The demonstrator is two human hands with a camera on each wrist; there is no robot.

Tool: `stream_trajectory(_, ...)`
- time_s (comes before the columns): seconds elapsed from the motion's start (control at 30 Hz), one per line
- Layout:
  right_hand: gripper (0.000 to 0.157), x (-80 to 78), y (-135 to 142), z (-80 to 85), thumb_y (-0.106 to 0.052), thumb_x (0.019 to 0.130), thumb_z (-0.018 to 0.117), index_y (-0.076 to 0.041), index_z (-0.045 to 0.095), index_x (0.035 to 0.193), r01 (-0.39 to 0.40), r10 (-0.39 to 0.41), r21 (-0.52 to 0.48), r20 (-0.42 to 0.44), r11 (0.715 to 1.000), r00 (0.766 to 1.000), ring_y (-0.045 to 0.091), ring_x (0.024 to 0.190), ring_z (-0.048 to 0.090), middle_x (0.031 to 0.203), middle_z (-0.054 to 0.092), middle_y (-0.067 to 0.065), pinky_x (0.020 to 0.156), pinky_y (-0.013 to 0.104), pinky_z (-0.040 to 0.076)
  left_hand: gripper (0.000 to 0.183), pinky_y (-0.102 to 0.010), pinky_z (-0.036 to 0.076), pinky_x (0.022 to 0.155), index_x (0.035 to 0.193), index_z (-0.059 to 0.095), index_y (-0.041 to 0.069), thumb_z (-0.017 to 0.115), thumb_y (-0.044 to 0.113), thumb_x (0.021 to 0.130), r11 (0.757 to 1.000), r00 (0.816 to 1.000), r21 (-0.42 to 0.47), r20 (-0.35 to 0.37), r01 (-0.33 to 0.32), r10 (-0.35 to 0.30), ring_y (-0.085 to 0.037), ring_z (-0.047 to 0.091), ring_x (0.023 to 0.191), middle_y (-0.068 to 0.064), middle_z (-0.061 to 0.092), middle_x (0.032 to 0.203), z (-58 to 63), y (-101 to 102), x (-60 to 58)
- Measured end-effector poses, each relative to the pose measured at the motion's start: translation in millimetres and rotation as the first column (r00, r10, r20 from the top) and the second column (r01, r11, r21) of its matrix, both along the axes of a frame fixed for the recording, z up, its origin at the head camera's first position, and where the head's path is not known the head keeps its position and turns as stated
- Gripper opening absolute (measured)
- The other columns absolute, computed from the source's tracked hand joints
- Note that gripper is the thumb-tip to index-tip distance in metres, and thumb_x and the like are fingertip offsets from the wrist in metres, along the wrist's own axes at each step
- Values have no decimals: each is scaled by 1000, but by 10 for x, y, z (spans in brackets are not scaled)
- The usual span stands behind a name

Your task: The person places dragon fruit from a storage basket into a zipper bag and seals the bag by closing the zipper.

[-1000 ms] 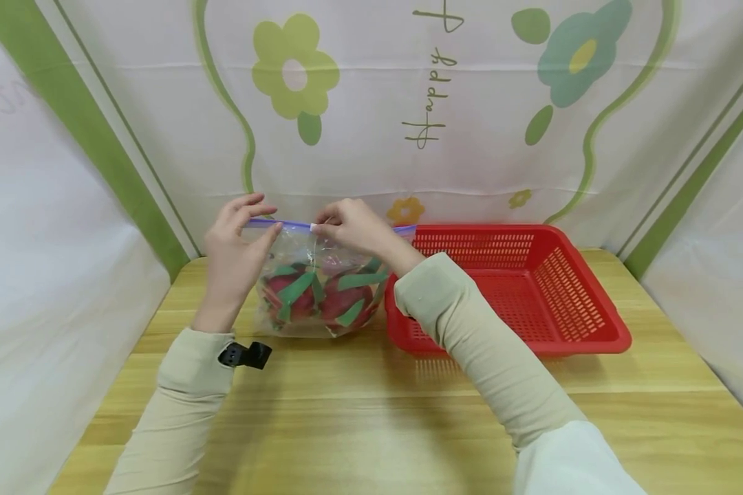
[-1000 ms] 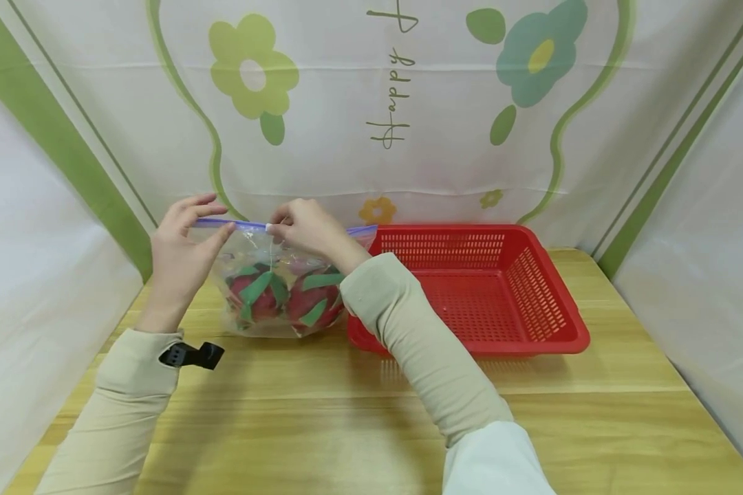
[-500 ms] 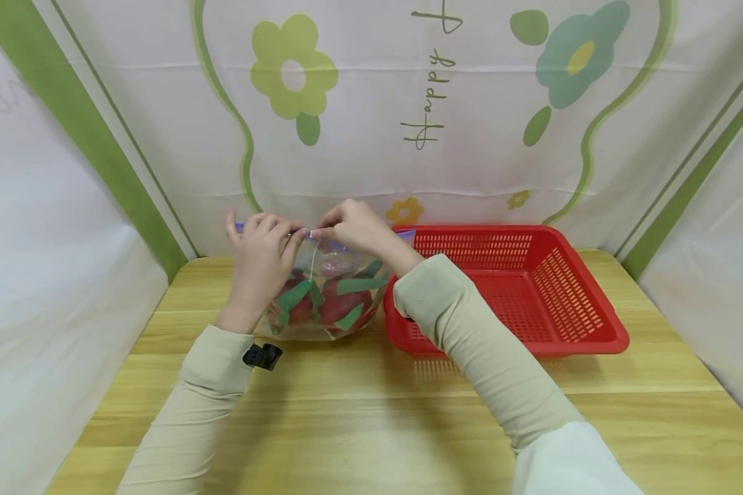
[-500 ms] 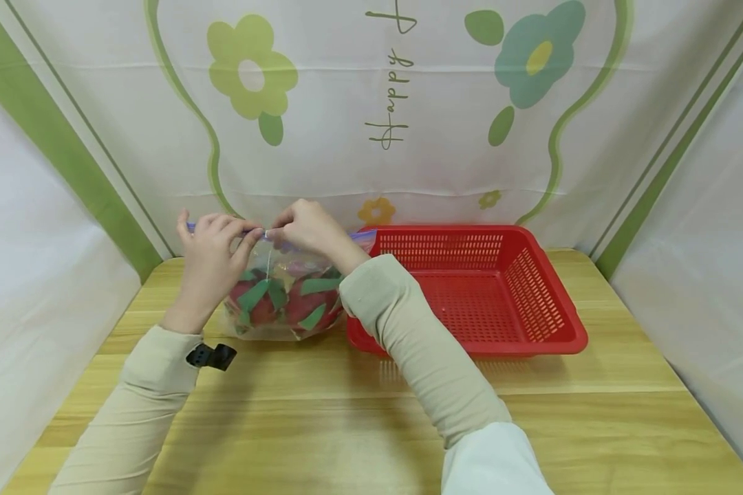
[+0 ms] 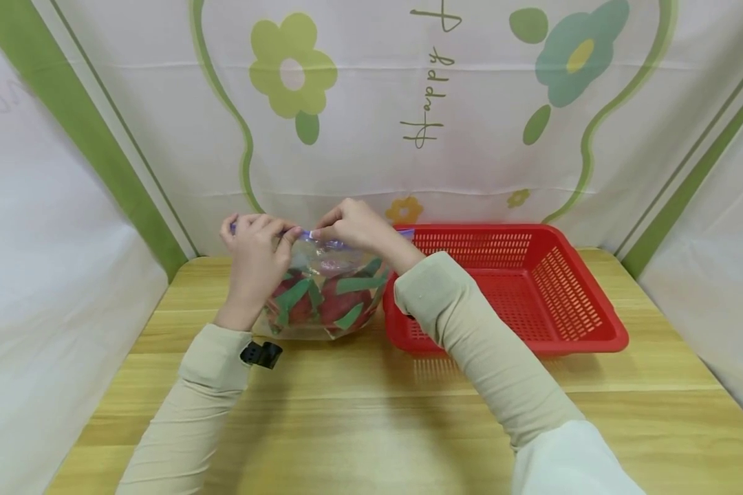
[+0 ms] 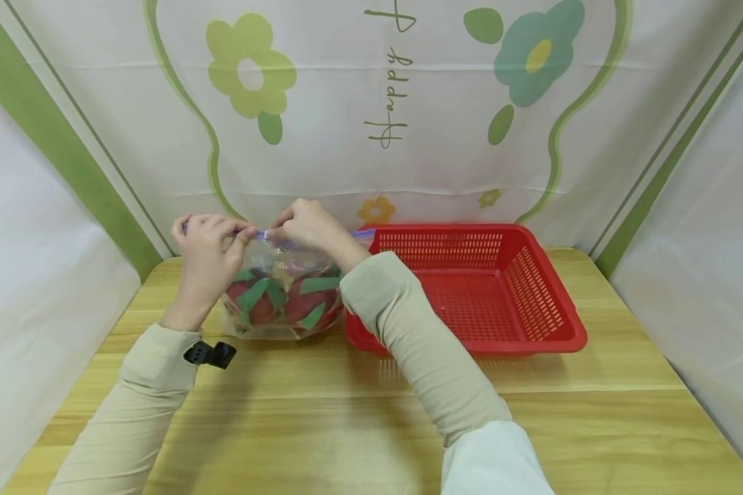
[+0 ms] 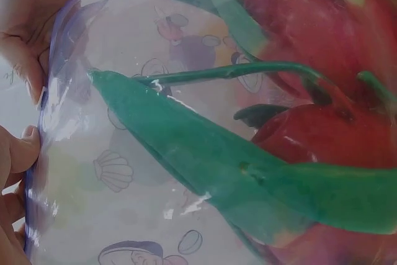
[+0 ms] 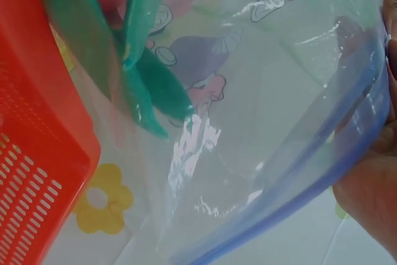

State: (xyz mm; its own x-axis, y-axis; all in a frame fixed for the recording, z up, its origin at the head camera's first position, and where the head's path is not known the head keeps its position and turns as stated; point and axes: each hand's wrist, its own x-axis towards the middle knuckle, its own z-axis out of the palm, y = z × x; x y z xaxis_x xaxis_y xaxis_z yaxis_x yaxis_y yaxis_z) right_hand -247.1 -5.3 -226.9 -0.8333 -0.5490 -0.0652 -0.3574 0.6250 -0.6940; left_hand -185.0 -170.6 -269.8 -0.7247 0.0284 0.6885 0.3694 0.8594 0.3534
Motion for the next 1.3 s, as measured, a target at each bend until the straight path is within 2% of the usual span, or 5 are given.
stream_trajectory(0.47,27,2,163,29,-26,90,62,-12,73,110,29,-29,39,-5,999,1000,17,101,66,109,73,4,90,33,52,26,-60,-6,118,87,72,-4,64,20,89,998,999,23,-10,-50,50,-39,54,110,-21,69,89,-9,-60,-22)
stream_trajectory(0.7,27,-2,168,9,-26,91,61,-11,73,111,36,-36,38,1,999,999,18,99,67,108,74,6,90,34,52,25,-67,-1,115,92,73,2,57,22,95,984,989,-104,-37,-146,143,-39,54,112,-18,70,95,-18,25,-9)
stream_trajectory(0.87,26,-12,165,-16,-25,92,60,-10,73,109,15,-15,27,2,1000,1000,19,97,68,106,74,6,87,34,54,29,-68,8,114,99,73,8,59,33,93,977,993,-185,22,-107,113,-38,54,115,-15,70,99,-40,107,-8)
stream_trajectory(1.07,26,-9,172,-20,-26,92,61,-10,74,107,-10,10,13,-8,1000,1000,19,95,68,106,74,6,85,32,54,28,-59,20,113,92,73,5,64,32,89,996,991,-76,121,-52,61,-37,58,99,-14,72,95,-15,161,-6)
stream_trajectory(1.3,26,-30,173,-22,-29,91,63,-11,76,104,-38,38,6,-18,999,999,17,90,69,102,75,5,79,29,54,28,-56,14,116,91,72,1,64,28,90,995,966,95,259,-32,6,-38,58,101,-17,71,98,6,164,-29)
